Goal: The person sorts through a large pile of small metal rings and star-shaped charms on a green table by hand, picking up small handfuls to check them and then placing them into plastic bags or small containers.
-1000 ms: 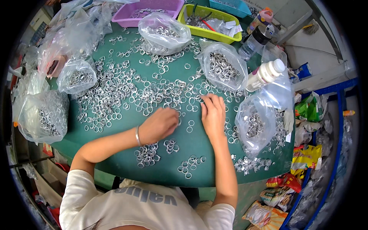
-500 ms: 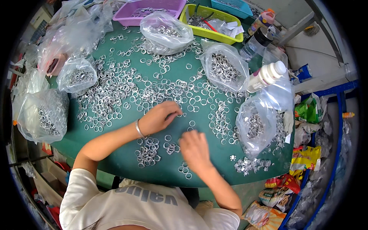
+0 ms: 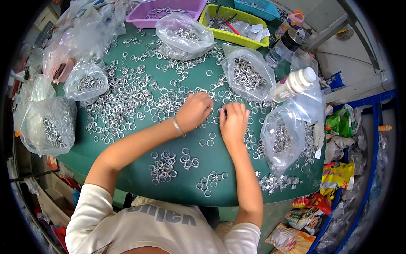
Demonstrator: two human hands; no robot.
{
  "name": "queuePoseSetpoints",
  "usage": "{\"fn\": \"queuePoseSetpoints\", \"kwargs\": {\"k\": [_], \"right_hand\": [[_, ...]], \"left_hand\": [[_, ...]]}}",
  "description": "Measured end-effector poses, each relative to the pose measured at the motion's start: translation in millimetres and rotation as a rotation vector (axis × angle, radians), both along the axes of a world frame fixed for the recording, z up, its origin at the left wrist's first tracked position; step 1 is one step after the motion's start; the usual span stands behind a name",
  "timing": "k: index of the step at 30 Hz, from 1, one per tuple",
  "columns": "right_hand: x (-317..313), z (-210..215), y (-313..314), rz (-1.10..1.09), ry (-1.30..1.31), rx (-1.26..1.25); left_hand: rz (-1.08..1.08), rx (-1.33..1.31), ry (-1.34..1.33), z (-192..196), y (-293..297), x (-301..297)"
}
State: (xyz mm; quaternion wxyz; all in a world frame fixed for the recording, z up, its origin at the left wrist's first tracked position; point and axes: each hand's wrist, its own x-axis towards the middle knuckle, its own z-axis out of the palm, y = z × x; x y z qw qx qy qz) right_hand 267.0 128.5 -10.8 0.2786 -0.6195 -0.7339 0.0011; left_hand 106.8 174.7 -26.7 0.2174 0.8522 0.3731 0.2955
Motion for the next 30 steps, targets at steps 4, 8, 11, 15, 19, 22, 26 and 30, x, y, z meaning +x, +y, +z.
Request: {"fn": "queuePoseSetpoints", "kwargs": {"k": [4, 8, 11, 15, 19, 22, 26, 30], "right_hand": [[-14.2, 18.4, -62.6, 0.115, 0.242, -0.183], [-29.7, 26.3, -95.7, 0.195, 0.064, -0.263], [-12.6, 25.2, -92.1, 0.205, 0.270, -0.302], [-8.3, 11.2, -73.0, 0.161, 0.182, -0.137], [6.5, 6.6, -76.0, 0.114, -0.013, -0.152], [15.6, 11.9, -70.2, 0.086, -0.024, -0.140], [-23.1, 14.5, -23.8, 0.240, 0.245, -0.047], [-43.3, 1.5, -4.7, 0.277, 0.113, -0.059]], "left_hand": [[-0.111, -0.181, -0.084, 14.3, -43.4, -31.5], [-0.254, -0.187, 0.040, 6.1, -84.0, -52.7], [-0.214, -0.180, -0.009, 7.5, -88.6, -59.9], [-0.284, -0.080, -0.009, 12.6, -89.4, -39.7], [-0.394, -0.121, 0.197, 7.9, -113.3, -56.4], [-0.474, -0.121, 0.205, 10.6, -119.7, -77.3], [-0.055, -0.011, 0.094, 16.4, -71.8, -65.5], [0.072, 0.123, 0.190, 0.6, -33.9, -57.2]]}}
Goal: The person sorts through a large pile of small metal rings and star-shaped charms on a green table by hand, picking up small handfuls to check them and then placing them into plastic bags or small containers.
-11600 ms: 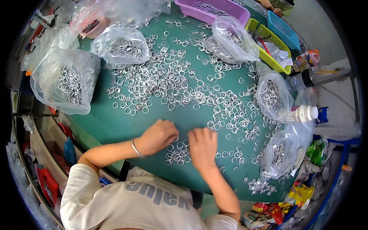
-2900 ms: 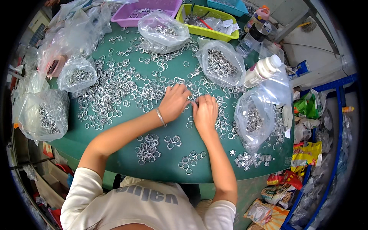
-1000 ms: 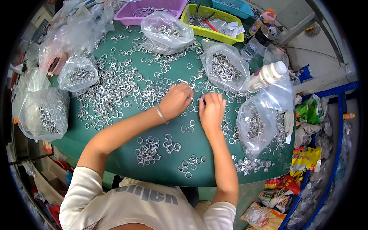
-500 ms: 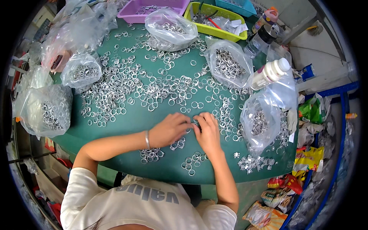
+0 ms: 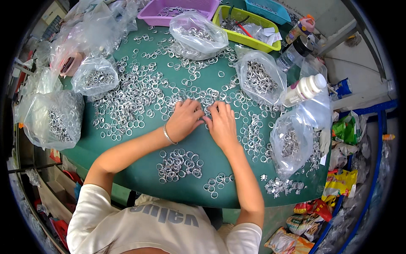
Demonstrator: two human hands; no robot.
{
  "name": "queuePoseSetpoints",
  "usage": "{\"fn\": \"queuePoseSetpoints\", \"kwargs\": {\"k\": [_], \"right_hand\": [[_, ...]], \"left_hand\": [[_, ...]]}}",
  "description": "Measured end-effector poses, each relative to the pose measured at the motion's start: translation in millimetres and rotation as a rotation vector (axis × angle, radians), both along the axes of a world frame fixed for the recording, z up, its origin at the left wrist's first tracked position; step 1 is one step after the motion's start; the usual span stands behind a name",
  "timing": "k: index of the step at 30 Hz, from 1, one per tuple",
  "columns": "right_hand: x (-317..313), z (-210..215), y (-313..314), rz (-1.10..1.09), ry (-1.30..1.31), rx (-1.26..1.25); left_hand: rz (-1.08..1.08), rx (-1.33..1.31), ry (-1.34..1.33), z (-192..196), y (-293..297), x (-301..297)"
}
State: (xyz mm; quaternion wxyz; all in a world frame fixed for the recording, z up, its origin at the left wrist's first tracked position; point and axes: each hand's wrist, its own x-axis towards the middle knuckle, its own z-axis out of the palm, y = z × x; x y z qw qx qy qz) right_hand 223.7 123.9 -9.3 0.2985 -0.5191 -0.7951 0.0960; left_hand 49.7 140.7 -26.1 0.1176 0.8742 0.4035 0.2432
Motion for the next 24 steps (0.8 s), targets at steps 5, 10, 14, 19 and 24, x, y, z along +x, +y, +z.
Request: {"fn": "queuePoseSetpoints", "kwargs": {"k": [5, 10, 14, 19, 24], "right_hand": [[33.5, 4.9, -9.0, -0.026, -0.071, -0.077], [24.6, 2.1, 0.8, -0.182, -0.020, -0.057], [14.1, 0.0, -1.2, -0.150, -0.099, -0.034], [11.1, 22.6, -37.7, -0.097, 0.174, -0.253], [-17.5, 12.5, -64.5, 0.169, 0.165, -0.419]], "left_hand": [[0.031, 0.094, 0.085, -3.2, -5.8, -27.9], [0.162, 0.169, 0.247, 4.1, -5.2, -29.3], [0.188, 0.121, 0.041, 8.4, -1.7, -14.0], [0.169, 0.116, 0.139, 3.6, 0.6, -23.1], [0.117, 0.127, -0.031, 4.3, 17.0, -9.2]]}}
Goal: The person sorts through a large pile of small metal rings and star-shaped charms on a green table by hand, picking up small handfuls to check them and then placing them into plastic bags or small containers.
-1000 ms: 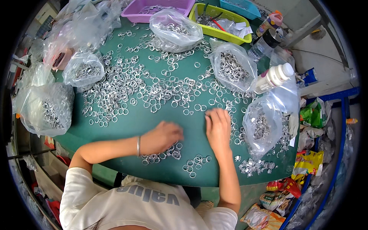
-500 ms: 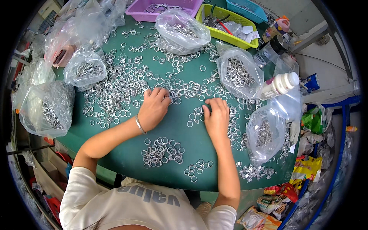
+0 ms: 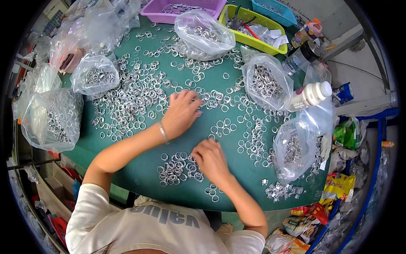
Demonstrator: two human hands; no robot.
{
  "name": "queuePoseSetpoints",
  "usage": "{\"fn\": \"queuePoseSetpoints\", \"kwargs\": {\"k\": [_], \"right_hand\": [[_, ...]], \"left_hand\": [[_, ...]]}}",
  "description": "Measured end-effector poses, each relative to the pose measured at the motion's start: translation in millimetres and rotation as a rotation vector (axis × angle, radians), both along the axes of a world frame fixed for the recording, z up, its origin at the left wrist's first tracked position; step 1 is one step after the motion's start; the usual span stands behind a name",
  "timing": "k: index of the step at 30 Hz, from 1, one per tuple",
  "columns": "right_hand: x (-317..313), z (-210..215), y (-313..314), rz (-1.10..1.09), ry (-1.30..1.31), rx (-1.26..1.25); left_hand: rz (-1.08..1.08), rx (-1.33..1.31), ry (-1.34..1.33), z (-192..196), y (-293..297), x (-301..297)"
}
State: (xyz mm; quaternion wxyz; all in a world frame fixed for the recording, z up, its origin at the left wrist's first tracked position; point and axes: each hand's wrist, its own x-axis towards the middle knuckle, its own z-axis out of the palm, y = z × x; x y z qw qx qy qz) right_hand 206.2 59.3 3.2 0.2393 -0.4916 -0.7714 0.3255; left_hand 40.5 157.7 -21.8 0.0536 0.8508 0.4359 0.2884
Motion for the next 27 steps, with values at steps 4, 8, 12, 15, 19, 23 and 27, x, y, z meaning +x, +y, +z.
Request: {"fn": "queuePoseSetpoints", "kwargs": {"k": [4, 8, 12, 15, 19, 23, 27], "right_hand": [[14.6, -6.1, 67.6, -0.351, 0.040, 0.150], [16.7, -26.9, 97.7, -0.277, -0.184, 0.497], [30.6, -27.1, 75.8, -0.134, -0.302, 0.537], [55.5, -20.4, 62.0, -0.181, -0.315, 0.481], [60.7, -14.7, 57.3, -0.469, -0.366, 0.393], [21.1, -2.1, 77.1, -0.265, -0.251, 0.447], [21.3, -18.4, 85.4, -0.217, -0.354, 0.512]], "left_hand": [[0.013, -0.016, 0.110, -14.5, 19.0, 28.6], [-0.007, 0.009, 0.073, -15.7, 20.3, 25.6], [-0.037, -0.011, 0.048, -7.2, -4.1, -9.4], [-0.159, -0.020, 0.058, -6.2, -18.6, -23.8], [-0.148, -0.033, 0.037, -8.9, -20.8, -24.3], [-0.039, -0.066, -0.083, -2.1, 3.5, -4.4], [-0.008, -0.059, 0.011, -7.5, 11.6, -5.0]]}}
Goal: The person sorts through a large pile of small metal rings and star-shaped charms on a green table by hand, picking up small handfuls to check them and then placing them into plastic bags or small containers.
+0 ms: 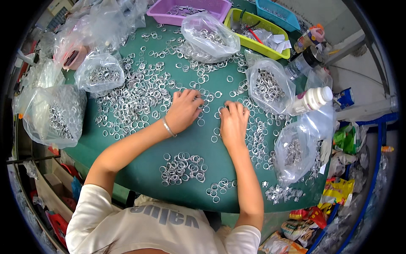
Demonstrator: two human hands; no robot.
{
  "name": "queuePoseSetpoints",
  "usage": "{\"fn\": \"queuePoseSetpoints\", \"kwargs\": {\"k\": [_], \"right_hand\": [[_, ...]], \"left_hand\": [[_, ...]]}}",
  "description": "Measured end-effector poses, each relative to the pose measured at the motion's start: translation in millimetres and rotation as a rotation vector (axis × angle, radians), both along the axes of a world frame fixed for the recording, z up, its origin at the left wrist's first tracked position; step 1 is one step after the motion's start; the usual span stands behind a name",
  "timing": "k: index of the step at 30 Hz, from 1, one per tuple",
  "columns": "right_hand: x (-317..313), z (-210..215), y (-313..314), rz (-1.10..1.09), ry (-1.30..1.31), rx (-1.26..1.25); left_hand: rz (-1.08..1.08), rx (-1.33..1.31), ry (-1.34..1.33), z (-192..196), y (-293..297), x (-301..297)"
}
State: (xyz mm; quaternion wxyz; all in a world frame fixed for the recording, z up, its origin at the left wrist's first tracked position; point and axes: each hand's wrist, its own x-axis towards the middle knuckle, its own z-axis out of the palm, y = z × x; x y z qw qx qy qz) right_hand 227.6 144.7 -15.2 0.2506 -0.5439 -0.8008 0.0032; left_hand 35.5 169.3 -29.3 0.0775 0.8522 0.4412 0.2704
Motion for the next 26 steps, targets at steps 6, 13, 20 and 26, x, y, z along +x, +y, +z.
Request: {"fn": "queuePoseSetpoints", "kwargs": {"k": [6, 13, 20, 26], "right_hand": [[-20.0, 28.3, -91.1, 0.302, 0.110, -0.335], [-27.6, 34.6, -16.3, 0.175, 0.429, -0.301], [-26.9, -4.0, 2.2, 0.243, 0.071, -0.038], [0.2, 6.2, -22.3, 0.140, 0.231, -0.229]], "left_hand": [[0.039, -0.065, -0.009, 11.8, -12.6, -29.7], [0.012, -0.031, 0.039, 0.3, 5.6, -25.7], [0.034, 0.038, -0.132, 10.3, 2.4, -51.5], [0.134, -0.386, -0.244, 11.9, -21.1, -78.5]]}}
